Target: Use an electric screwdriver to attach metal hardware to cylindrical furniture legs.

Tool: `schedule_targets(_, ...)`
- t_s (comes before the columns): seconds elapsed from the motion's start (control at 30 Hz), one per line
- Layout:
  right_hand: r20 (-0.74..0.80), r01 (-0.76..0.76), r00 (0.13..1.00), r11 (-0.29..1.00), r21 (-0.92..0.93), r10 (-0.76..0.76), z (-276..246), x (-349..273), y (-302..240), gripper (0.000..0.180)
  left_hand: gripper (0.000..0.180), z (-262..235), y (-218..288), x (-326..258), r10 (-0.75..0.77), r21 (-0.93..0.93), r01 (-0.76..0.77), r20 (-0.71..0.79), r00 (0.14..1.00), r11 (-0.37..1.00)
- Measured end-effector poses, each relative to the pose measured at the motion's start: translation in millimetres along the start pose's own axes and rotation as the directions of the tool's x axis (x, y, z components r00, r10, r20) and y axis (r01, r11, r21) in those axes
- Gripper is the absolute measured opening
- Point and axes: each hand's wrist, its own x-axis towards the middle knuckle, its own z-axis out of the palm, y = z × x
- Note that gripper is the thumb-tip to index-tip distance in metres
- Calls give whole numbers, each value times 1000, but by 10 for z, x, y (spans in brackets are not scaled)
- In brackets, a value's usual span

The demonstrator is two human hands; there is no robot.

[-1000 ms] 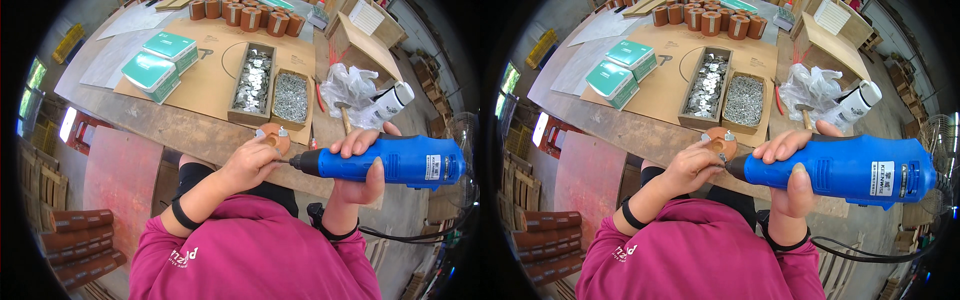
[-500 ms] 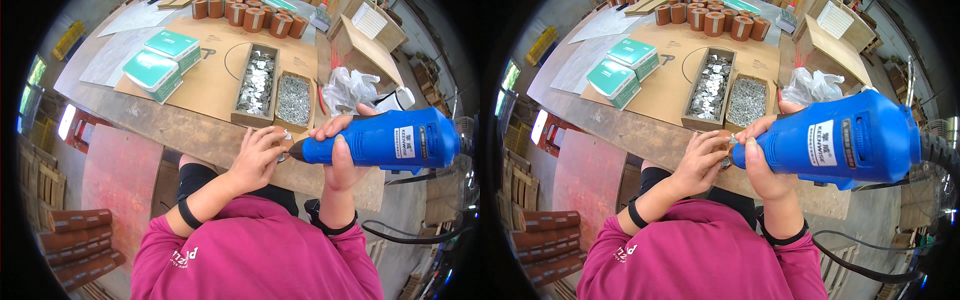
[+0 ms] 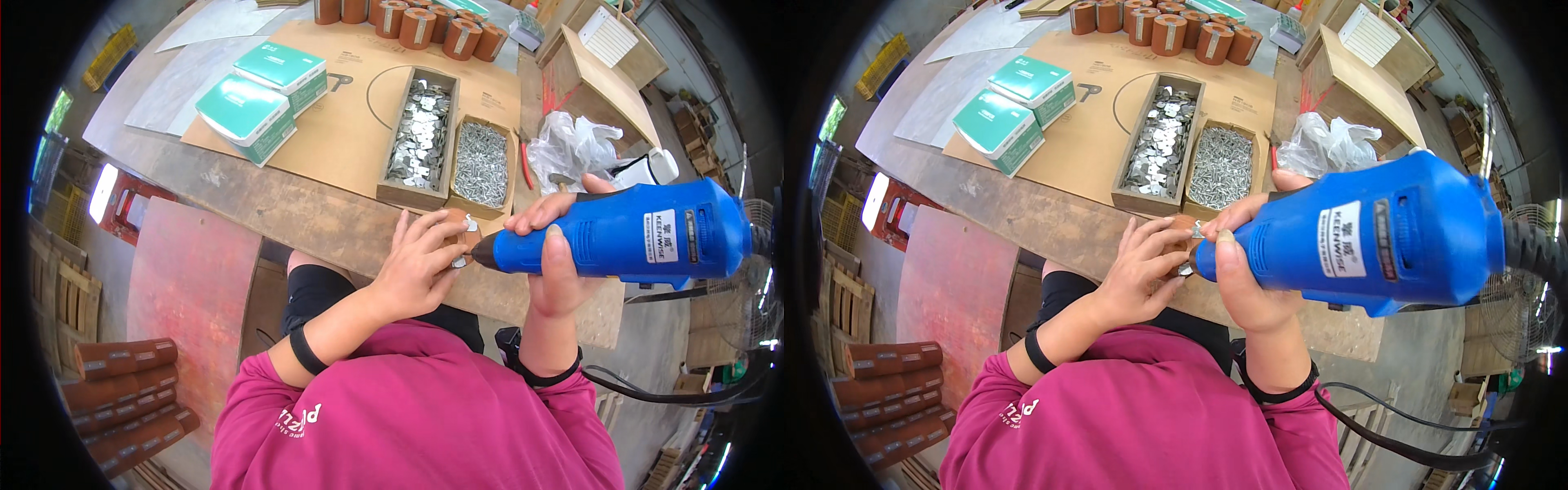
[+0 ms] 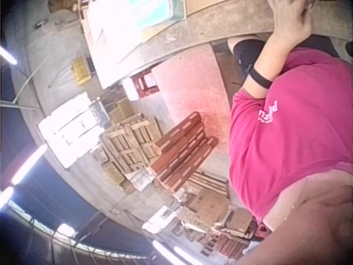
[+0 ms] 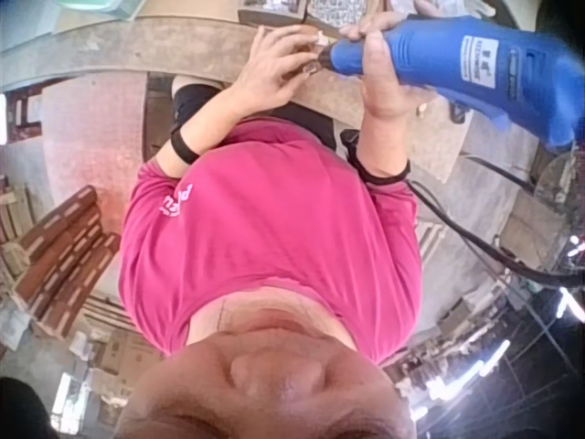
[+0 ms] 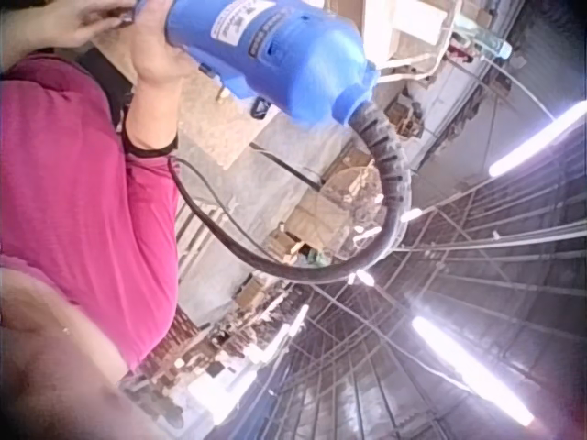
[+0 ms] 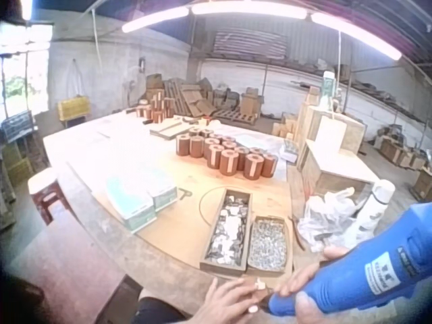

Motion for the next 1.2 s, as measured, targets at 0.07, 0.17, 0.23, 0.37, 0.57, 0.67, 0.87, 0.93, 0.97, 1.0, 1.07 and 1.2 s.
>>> schedule_targets(0.07,-4,-13,1000,1000,-3,13,14,7,9,55,33,7,-12,-9,-12,-8,12,2,1000,1000)
schedule_targets(0.17,-17,-26,1000,1000,6,26,17,12,28,54,32,11,-24,-16,-28,17,28,17,999,999)
schedule_targets(0.23,-27,-27,999,1000,15,28,22,15,31,52,37,13,-30,-16,-22,31,21,30,999,999)
schedule_targets(0.37,-10,-62,998,998,8,62,71,43,21,49,47,13,26,24,-66,37,67,-12,998,997)
schedule_targets(0.57,-2,-74,997,996,-43,74,131,43,34,47,57,92,-5,32,-145,137,156,-83,986,978)
schedule_targets(0.67,-11,-78,997,996,-49,77,148,46,48,46,52,137,-23,17,-148,156,163,-102,984,974)
schedule_targets(0.87,-26,-78,997,994,-72,76,144,48,86,45,45,208,-67,-3,-146,148,162,-115,983,976)
schedule_targets(0.93,-14,-67,998,994,-87,66,135,38,111,45,44,221,-79,-9,-134,143,151,-123,983,978)
schedule_targets(0.97,-26,-69,997,992,-102,67,133,32,128,45,44,226,-83,-11,-134,143,151,-122,983,978)
schedule_targets(1.0,-37,-71,997,991,-117,67,131,27,144,45,43,230,-87,-10,-135,140,153,-133,982,978)
schedule_targets(1.07,-38,-47,998,994,-102,43,132,13,174,47,41,230,-82,-11,-135,137,154,-143,981,978)
schedule_targets(1.2,-82,-24,996,998,-60,19,137,8,202,50,37,228,-70,4,-131,68,142,-143,981,988)
